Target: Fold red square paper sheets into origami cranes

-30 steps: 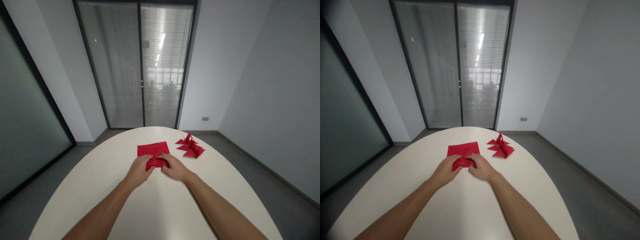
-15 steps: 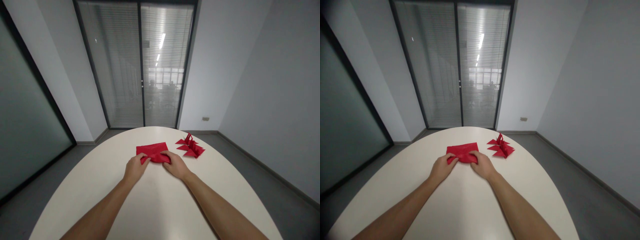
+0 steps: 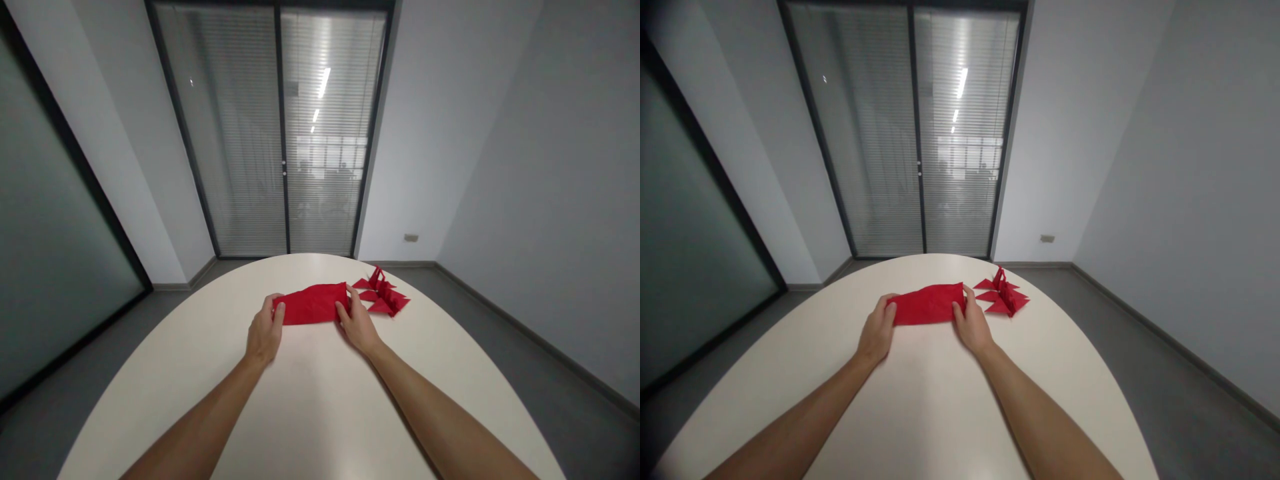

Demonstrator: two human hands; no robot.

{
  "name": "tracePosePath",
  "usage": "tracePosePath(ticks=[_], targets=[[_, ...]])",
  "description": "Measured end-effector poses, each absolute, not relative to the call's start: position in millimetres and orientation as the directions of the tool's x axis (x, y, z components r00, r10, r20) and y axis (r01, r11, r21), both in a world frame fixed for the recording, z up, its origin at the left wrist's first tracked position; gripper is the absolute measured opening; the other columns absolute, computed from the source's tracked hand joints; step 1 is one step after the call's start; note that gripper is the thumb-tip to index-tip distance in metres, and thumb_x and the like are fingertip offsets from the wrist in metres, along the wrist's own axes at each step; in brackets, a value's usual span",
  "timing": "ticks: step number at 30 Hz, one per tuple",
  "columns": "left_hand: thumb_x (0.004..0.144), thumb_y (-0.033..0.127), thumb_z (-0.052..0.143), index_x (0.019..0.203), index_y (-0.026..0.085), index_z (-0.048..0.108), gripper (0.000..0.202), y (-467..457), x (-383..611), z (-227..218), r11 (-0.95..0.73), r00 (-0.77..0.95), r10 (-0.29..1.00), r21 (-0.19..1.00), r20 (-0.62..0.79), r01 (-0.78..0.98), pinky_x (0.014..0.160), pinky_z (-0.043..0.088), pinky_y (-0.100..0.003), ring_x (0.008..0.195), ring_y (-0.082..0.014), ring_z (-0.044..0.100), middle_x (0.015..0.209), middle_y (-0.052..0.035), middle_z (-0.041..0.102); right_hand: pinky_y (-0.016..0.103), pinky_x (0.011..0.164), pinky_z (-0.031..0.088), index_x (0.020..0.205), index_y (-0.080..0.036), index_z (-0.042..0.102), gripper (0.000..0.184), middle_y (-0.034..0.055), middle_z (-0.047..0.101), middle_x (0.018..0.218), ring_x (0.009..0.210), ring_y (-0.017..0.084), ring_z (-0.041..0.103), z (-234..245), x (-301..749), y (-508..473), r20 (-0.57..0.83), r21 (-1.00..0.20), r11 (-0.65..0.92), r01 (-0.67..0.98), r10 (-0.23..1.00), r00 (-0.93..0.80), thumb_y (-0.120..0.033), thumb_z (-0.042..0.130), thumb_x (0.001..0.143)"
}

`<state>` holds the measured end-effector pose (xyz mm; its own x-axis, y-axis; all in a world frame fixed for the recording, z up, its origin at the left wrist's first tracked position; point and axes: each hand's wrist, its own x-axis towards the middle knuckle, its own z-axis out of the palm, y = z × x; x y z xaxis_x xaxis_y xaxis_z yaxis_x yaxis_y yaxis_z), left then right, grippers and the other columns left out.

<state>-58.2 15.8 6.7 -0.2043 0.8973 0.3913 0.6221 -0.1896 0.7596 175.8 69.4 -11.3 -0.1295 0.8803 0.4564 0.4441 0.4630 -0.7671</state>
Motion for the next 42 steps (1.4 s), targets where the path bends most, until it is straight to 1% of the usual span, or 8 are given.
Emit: tracePosePath(ticks=[4, 8, 15, 18, 21, 25, 30, 42], targets=[[0.095, 0.044, 0.052, 0.128, 0.020, 0.050, 0.042, 23, -57, -2, -0.077, -0.241, 0.919, 0.742, 0.313, 0.666, 0.080, 0.054, -0.037, 0.094, -0.0264, 0.072, 0.110, -0.0128, 0.073, 0.045, 0.098, 0.051, 0.150, -0.017, 0.029, 0.058, 0.0152, 0.067, 0.121, 0.108, 0.027, 0.067, -11, 177, 69, 0.430, -0.754, 0.454, 0.475, 0.888, -0.166, -0.032, 0.046, 0.097], [0.096, 0.032, 0.050, 0.137, 0.020, 0.043, 0.043, 30, -57, -10, -0.028, -0.269, 0.910, 0.695, 0.315, 0.718, 0.085, 0.054, -0.037, 0.107, -0.0274, 0.070, 0.122, -0.0171, 0.069, 0.048, 0.106, 0.046, 0.156, -0.019, 0.018, 0.070, 0.0168, 0.060, 0.134, 0.118, 0.028, 0.063, -11, 176, 68, 0.432, -0.724, 0.478, 0.497, 0.876, -0.212, -0.028, 0.049, 0.094], [0.091, 0.020, 0.054, 0.148, 0.016, 0.034, 0.061, 27, -55, -8, -0.063, -0.218, 0.883, 0.566, 0.415, 0.822, 0.099, 0.050, -0.049, 0.120, -0.0317, 0.062, 0.134, -0.0189, 0.062, 0.047, 0.119, 0.033, 0.160, -0.019, 0.001, 0.089, 0.0178, 0.029, 0.160, 0.145, 0.028, 0.035, -15, 176, 68, 0.479, -0.626, 0.542, 0.560, 0.835, -0.273, -0.022, 0.055, 0.089], [0.086, 0.014, 0.056, 0.143, 0.018, 0.047, 0.057, 25, -50, -5, -0.202, -0.074, 0.819, 0.407, 0.569, 0.891, 0.115, 0.036, -0.053, 0.139, -0.0322, 0.044, 0.150, -0.0158, 0.048, 0.048, 0.121, 0.029, 0.160, -0.021, 0.009, 0.088, 0.0157, 0.018, 0.164, 0.150, 0.028, 0.024, -14, 176, 67, 0.515, -0.533, 0.588, 0.608, 0.796, -0.318, -0.021, 0.058, 0.088], [0.088, 0.011, 0.051, 0.135, 0.021, 0.058, 0.049, 24, -45, -7, -0.390, 0.162, 0.828, 0.342, 0.537, 0.855, 0.119, 0.035, -0.047, 0.142, -0.0270, 0.041, 0.155, -0.0104, 0.043, 0.056, 0.120, 0.027, 0.156, -0.021, 0.029, 0.076, 0.0150, 0.008, 0.167, 0.152, 0.033, 0.016, -8, 176, 63, 0.540, -0.432, 0.600, 0.673, 0.770, -0.340, -0.022, 0.062, 0.087], [0.090, 0.017, 0.050, 0.129, 0.022, 0.065, 0.042, 21, -41, -4, -0.485, 0.350, 0.860, 0.386, 0.371, 0.784, 0.114, 0.042, -0.045, 0.132, -0.0253, 0.054, 0.143, -0.0091, 0.058, 0.056, 0.120, 0.028, 0.144, -0.019, 0.051, 0.054, 0.0143, 0.028, 0.162, 0.150, 0.034, 0.024, 7, 174, 53, 0.523, -0.325, 0.726, 0.606, 0.672, -0.524, -0.027, 0.060, 0.091], [0.086, 0.014, 0.055, 0.111, 0.027, 0.072, 0.033, 18, -35, 8, -0.514, 0.367, 0.848, 0.424, 0.383, 0.746, 0.101, 0.051, -0.038, 0.109, -0.0222, 0.067, 0.117, -0.0033, 0.073, 0.048, 0.116, 0.039, 0.146, -0.017, 0.049, 0.054, 0.0148, 0.053, 0.147, 0.138, 0.028, 0.048, 12, 171, 48, 0.355, -0.402, 0.806, 0.434, 0.574, -0.738, -0.036, 0.055, 0.096], [0.096, 0.028, 0.049, 0.137, 0.014, 0.058, 0.044, 21, -31, -3, -0.377, 0.266, 0.901, 0.316, 0.342, 0.871, 0.116, 0.035, -0.049, 0.137, -0.0289, 0.049, 0.147, -0.0157, 0.054, 0.060, 0.120, 0.022, 0.151, -0.015, 0.043, 0.075, 0.0176, 0.034, 0.158, 0.148, 0.043, 0.023, 10, 168, 44, 0.170, -0.339, 0.577, 0.744, 0.815, -0.555, -0.061, 0.051, 0.092]])
